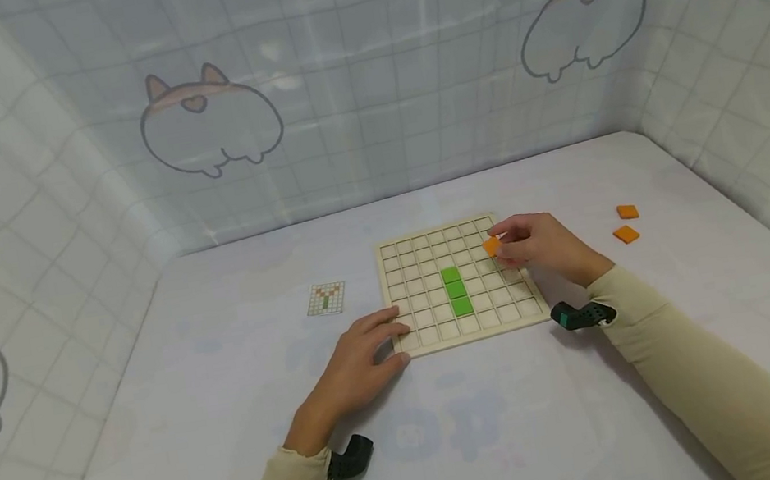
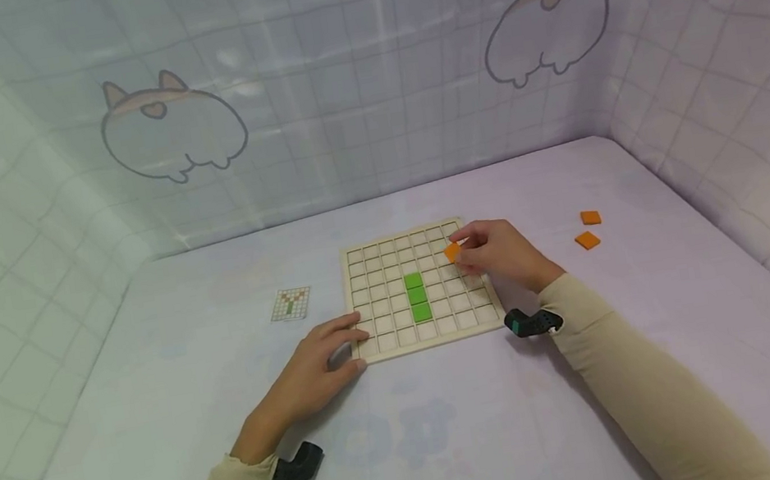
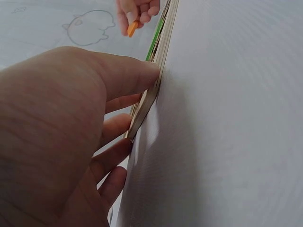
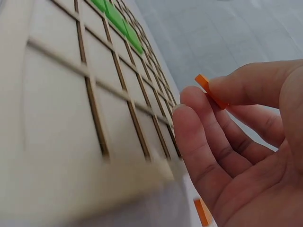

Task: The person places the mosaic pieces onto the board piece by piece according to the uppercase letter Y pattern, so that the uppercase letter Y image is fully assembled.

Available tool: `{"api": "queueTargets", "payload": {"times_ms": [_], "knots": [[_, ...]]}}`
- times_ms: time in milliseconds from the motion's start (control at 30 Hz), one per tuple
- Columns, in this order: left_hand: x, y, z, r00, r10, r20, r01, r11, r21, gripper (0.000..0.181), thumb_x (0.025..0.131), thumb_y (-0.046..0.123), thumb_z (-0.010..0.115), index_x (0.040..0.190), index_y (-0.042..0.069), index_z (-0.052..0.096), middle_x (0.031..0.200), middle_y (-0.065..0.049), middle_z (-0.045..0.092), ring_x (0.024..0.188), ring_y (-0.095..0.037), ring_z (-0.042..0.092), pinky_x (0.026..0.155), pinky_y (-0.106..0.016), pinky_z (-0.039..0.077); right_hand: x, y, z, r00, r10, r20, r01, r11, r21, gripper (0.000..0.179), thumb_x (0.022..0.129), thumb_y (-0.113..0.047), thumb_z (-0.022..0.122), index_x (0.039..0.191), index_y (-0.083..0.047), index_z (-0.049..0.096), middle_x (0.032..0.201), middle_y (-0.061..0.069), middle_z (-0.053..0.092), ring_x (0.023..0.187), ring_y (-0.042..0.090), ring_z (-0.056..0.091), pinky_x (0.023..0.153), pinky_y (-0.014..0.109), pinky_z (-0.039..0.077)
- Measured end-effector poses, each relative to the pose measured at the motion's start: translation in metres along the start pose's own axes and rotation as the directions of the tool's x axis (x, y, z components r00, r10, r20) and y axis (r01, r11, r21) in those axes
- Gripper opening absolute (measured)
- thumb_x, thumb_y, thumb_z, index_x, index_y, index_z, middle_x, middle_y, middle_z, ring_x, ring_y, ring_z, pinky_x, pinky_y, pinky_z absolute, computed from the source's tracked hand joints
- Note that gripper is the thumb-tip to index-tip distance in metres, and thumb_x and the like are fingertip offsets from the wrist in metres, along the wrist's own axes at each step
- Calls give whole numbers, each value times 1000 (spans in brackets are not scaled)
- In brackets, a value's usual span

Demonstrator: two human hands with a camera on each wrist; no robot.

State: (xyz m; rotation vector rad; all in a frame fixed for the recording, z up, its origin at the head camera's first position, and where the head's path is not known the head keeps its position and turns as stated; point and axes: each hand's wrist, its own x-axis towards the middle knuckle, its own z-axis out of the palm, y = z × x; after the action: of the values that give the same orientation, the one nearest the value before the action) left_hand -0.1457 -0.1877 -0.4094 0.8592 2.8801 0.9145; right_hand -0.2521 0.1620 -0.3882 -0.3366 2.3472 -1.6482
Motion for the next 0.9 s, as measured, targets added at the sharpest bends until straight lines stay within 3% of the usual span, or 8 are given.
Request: {"api": "queueTargets", "payload": {"times_ms": [400,900], "knots": [[-2,1,1,1000,4,-6,-4,1000,20,35,93,20,72,126,12,67,151,-9,48,141,-31,39,110,-55,34,17,-8,32,998,-56,-5,56,994,92,43,93,-10,70,133,2,59,108,20,67,90,34,70,80,39,59],[-2,-1,4,1000,-18,-1,18,1000,24,34,93,22,72,126,15,68,152,-5,47,142,-25,39,111,-50,34,24,-7,48,998,-46,-38,50,994,100,37,93,-10,68,129,-1,62,106,17,69,88,29,70,77,34,59]]}}
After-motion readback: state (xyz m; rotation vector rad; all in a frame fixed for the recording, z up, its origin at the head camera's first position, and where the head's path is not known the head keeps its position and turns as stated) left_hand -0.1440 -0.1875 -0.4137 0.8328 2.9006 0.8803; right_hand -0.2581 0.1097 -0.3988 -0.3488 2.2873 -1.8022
